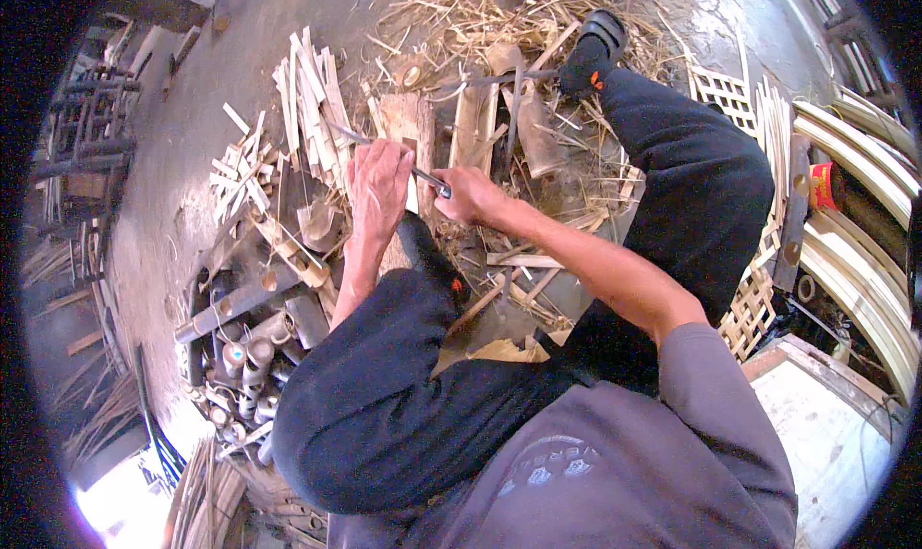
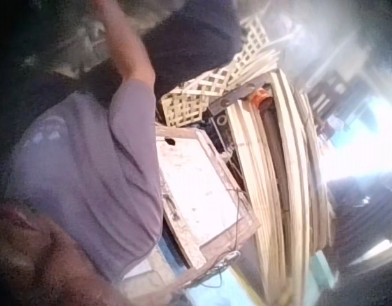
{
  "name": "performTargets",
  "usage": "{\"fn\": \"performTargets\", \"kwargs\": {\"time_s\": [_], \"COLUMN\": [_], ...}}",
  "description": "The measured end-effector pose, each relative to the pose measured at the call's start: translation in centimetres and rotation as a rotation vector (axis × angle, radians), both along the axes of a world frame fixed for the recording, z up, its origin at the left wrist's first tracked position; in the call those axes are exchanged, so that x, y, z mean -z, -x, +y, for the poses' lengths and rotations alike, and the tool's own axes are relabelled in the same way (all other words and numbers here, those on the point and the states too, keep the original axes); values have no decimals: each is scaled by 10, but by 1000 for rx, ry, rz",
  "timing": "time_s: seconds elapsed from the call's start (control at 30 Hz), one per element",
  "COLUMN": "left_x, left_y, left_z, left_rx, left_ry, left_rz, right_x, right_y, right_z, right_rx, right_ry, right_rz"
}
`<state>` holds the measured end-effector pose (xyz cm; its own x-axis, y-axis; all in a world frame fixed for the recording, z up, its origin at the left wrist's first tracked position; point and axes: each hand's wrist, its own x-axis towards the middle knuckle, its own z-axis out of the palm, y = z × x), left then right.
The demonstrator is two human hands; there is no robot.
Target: The person sits on the floor and uses a knife to shave thin strips from a small wooden block. The person repeatedly shaves the wood and discards the shavings onto the floor.
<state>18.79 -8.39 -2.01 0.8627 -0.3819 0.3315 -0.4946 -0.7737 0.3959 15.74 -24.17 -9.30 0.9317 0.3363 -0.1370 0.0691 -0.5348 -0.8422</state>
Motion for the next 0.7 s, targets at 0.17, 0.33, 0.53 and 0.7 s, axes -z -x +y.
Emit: {"fn": "performTargets", "kwargs": {"time_s": [0.17, 0.33, 0.53, 0.7], "left_x": [2, 17, 35, 29], "left_y": [-6, -7, -17, -19], "left_z": [-13, -18, -11, -14], "left_rx": [-6, -207, -161, -183], "left_ry": [293, 332, 241, 248], "left_rz": [153, 323, 253, 312], "right_x": [29, 28, 28, 36], "right_y": [-8, 4, 6, 9], "right_z": [3, 3, 4, 4], "right_rx": [-46, 45, 0, -10], "right_ry": [-69, -3, 24, -26], "right_rz": [186, 87, -26, 50]}}
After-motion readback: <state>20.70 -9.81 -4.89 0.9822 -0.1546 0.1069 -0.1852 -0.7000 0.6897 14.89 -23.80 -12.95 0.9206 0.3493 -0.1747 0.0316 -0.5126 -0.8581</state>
